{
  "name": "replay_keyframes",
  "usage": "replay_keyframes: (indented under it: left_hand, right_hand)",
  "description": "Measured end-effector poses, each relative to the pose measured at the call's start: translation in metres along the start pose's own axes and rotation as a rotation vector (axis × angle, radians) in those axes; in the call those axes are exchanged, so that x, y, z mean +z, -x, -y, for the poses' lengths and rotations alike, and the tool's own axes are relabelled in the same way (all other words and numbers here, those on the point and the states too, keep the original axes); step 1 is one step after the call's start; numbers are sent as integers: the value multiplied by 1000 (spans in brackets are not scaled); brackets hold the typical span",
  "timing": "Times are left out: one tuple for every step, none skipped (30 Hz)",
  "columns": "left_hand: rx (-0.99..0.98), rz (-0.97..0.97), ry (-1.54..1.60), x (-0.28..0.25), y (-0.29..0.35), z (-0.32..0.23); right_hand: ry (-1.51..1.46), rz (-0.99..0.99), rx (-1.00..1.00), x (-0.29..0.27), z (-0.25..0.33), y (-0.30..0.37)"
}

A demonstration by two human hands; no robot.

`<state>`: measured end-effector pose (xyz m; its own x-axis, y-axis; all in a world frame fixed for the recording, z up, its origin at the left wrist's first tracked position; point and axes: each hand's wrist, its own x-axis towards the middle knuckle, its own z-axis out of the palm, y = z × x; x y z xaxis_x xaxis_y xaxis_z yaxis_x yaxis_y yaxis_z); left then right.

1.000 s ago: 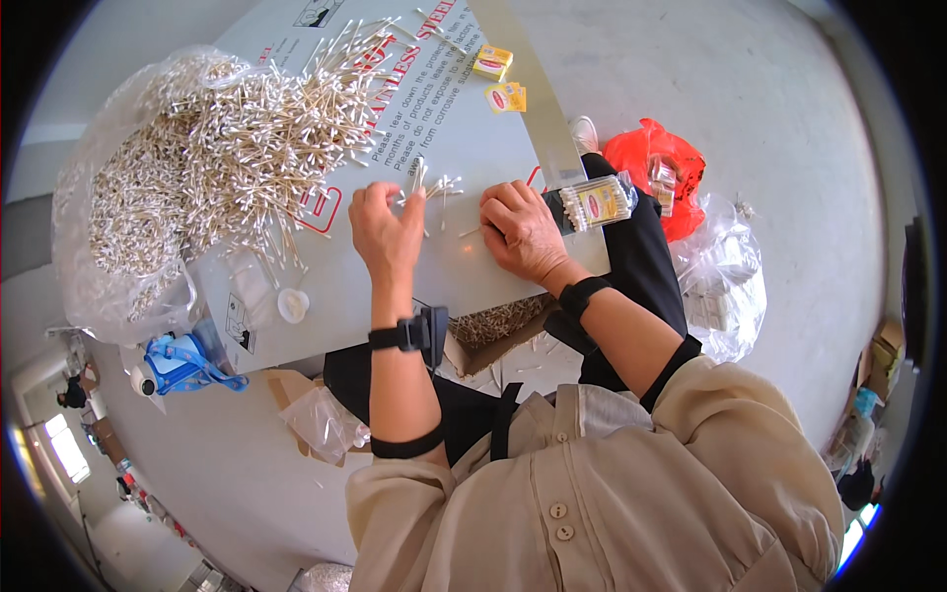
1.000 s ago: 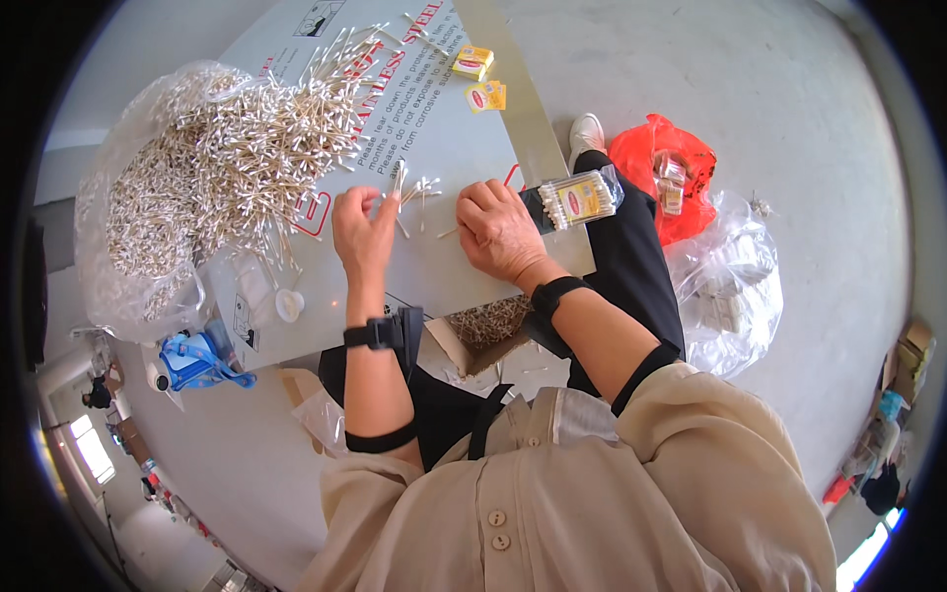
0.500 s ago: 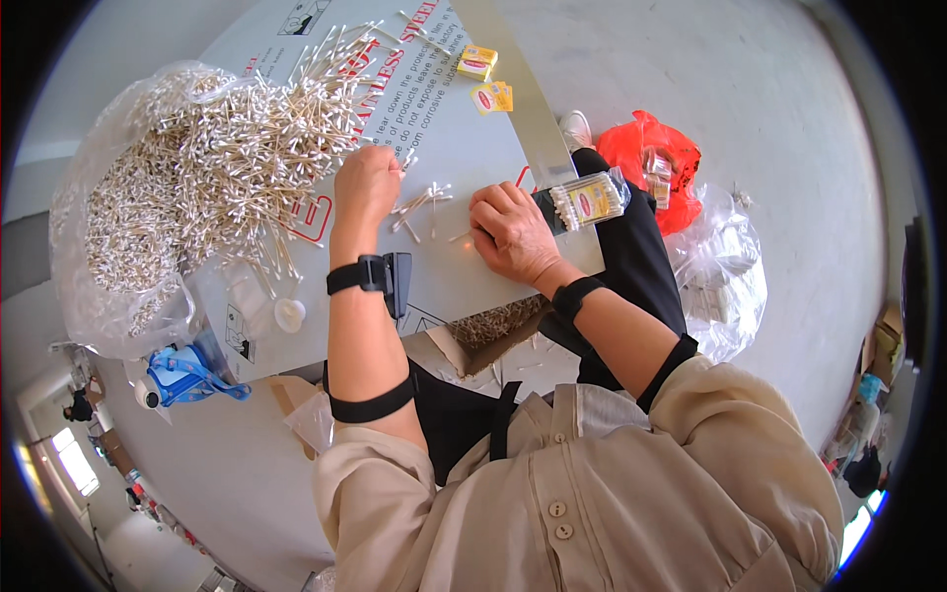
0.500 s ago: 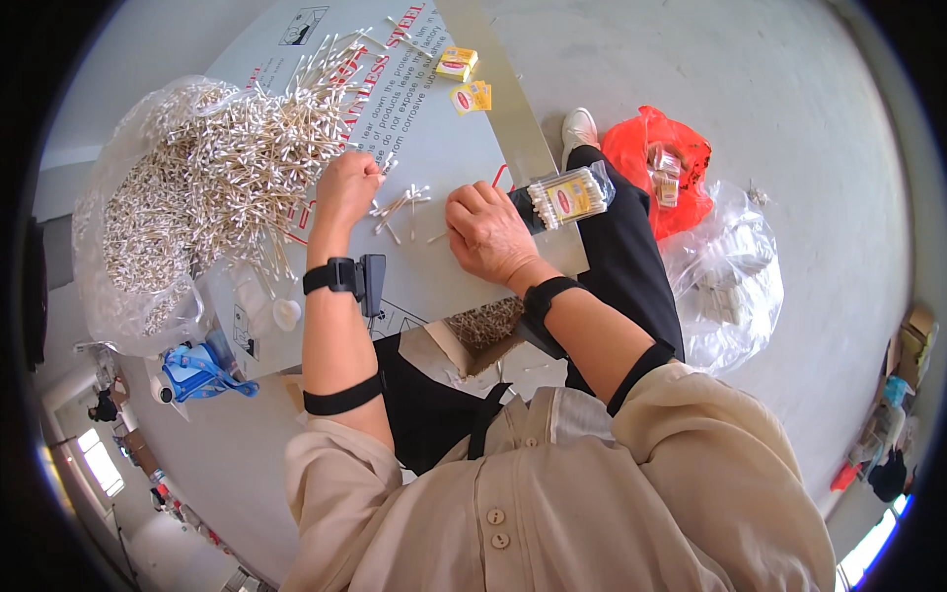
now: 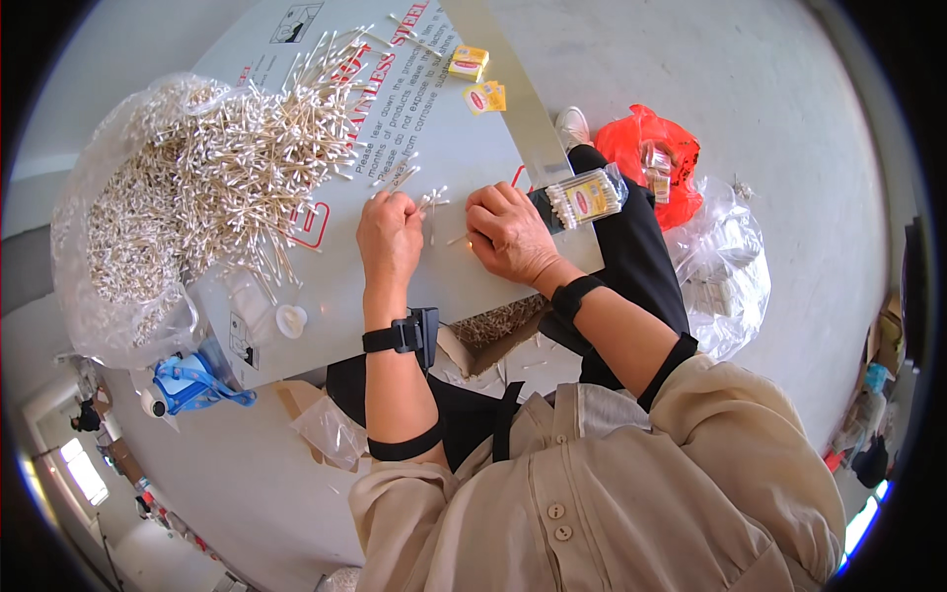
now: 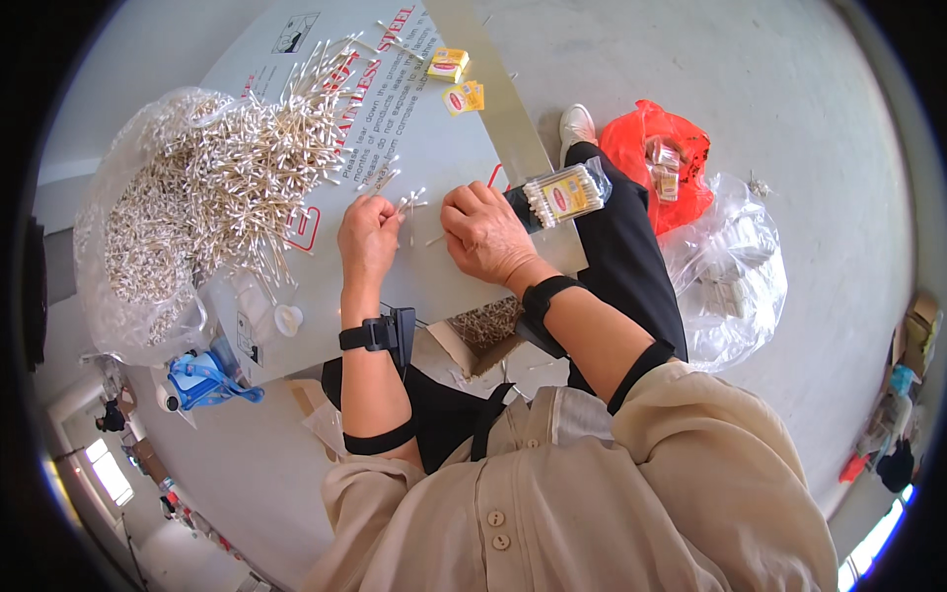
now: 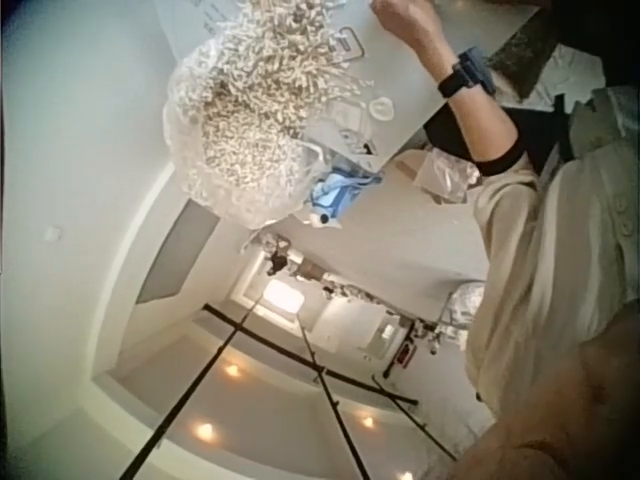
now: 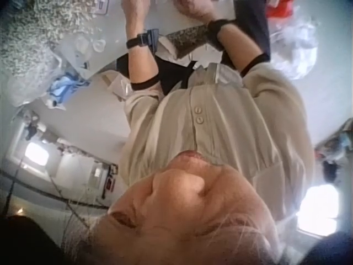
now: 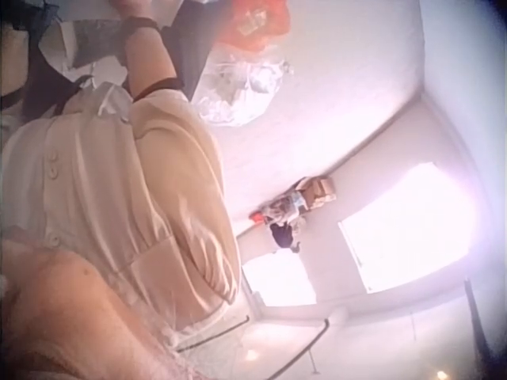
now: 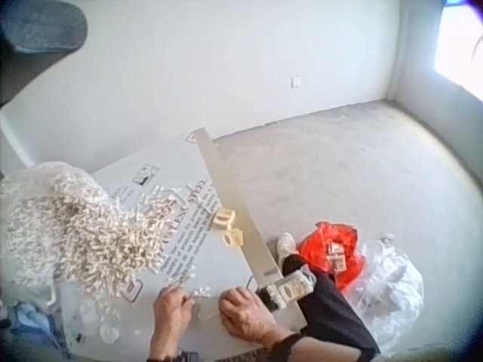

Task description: The recorder is manually counting, aligning, and inserting cotton swabs into plastic packaging sleeves.

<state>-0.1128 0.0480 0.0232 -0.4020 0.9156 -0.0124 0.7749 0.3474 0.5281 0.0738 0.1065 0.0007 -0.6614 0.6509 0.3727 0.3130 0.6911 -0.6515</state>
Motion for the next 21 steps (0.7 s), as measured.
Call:
replay_keyframes:
  left_hand:
    - [-69, 17, 74, 1, 0, 0]
    - [-67, 19, 74, 1, -2, 0]
    - [-33, -17, 60, -1, -5, -1]
    - [0, -52, 47, -3, -9, -2]
    - [1, -52, 46, -7, -15, -1]
    - [-38, 100, 137, -12, -23, -2]
    - [-78, 252, 225, -17, -29, -6]
    - [-78, 254, 226, -18, -35, -11]
    - [-33, 230, 129, -20, -40, -15]
    - [11, 205, 32, -21, -44, -17]
    - [11, 206, 31, -19, -49, -17]
    - [34, 234, 0, -17, -54, -16]
    - [56, 262, -32, -15, -56, -15]
    - [55, 263, -33, -15, -55, -14]
    - [24, 356, -81, -15, -54, -17]
    - [-8, 449, -130, -15, -52, -20]
    - [-6, 453, -129, -14, -48, -21]
    - [-22, 507, -89, -14, -42, -22]
    - [-38, 561, -49, -14, -37, -23]
    - [-36, 564, -48, -14, -32, -24]
    - [-125, 480, 21, -16, -27, -24]
  right_hand:
    - [-6, 3, -4, 0, 0, 0]
    - [-5, 1, -1, -1, 0, 1]
    - [-9, 5, 3, -1, 0, 1]
    - [-13, 8, 8, -2, 1, 1]
    - [-13, 7, 8, -2, 1, 1]
    - [-16, 10, 9, -1, -1, 2]
    - [-20, 14, 9, -1, -2, 2]
    - [-19, 14, 11, -1, -3, 3]
    - [-20, 8, 11, 0, -2, 3]
    - [-20, 3, 10, 0, -2, 2]
    - [-21, 3, 10, 1, -2, 2]
    - [-25, 2, 8, 1, -2, 2]
    - [-30, 2, 5, 1, -2, 2]
    - [-32, 3, 5, 2, -1, 2]
    - [-37, 2, 12, 2, -2, 2]
    - [-43, 1, 18, 1, -2, 3]
    - [-42, 1, 22, 1, -3, 3]
    - [-50, -2, 20, 0, -3, 3]
    - [-56, -6, 18, -1, -3, 3]
    - [-55, -6, 21, -1, -4, 4]
    - [-56, -12, 27, 0, -3, 3]
